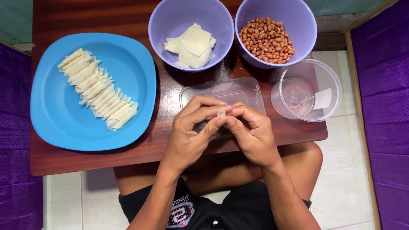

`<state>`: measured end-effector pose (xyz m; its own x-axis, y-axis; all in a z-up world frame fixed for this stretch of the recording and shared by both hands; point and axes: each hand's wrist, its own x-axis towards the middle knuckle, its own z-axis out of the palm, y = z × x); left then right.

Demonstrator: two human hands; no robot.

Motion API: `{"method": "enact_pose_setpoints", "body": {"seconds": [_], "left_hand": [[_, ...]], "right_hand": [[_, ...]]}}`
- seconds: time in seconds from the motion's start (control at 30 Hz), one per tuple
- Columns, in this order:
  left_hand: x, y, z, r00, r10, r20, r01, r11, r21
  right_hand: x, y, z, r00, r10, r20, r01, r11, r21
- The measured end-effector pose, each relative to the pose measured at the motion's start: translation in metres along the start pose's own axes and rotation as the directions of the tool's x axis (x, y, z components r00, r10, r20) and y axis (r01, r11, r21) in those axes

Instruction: Manually assembling peanut rolls by placing a peanut on a wrapper and rolling it up.

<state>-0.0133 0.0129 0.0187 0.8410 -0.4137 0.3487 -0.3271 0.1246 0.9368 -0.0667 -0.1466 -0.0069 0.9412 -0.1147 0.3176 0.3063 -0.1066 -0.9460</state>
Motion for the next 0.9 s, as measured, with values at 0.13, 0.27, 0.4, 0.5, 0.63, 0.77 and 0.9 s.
{"method": "enact_pose_setpoints", "body": {"seconds": [0.13,0.27,0.4,0.5,0.63,0.77,0.9], "left_hand": [[0.001,-0.003,-0.003,0.999,0.009,-0.051,-0.011,0.999,-0.031],[0.003,-0.007,-0.002,0.997,0.024,-0.074,-0.026,0.999,-0.032],[0.002,-0.012,-0.002,0.995,0.038,-0.093,-0.039,0.999,-0.005],[0.004,-0.009,-0.004,0.984,0.013,-0.176,-0.016,1.0,-0.016],[0.005,-0.01,0.001,0.992,-0.032,-0.121,0.028,0.999,-0.035],[0.006,-0.008,0.01,0.997,-0.066,0.026,0.067,0.997,-0.042],[0.004,-0.013,0.014,0.996,-0.08,0.04,0.082,0.995,-0.055]], "right_hand": [[0.0,-0.001,0.002,1.0,-0.004,-0.004,0.004,1.0,-0.002],[0.0,-0.003,0.002,1.0,0.002,-0.005,-0.002,1.0,-0.021],[0.0,-0.002,0.002,1.0,-0.017,-0.001,0.017,1.0,-0.013],[0.0,0.001,0.0,0.998,-0.047,-0.041,0.047,0.999,0.001],[0.006,-0.001,-0.001,0.994,-0.064,-0.091,0.071,0.995,0.076],[0.005,-0.001,0.0,0.996,-0.04,-0.081,0.051,0.988,0.147],[0.003,0.006,-0.003,0.996,-0.04,-0.074,0.053,0.982,0.181]]}}
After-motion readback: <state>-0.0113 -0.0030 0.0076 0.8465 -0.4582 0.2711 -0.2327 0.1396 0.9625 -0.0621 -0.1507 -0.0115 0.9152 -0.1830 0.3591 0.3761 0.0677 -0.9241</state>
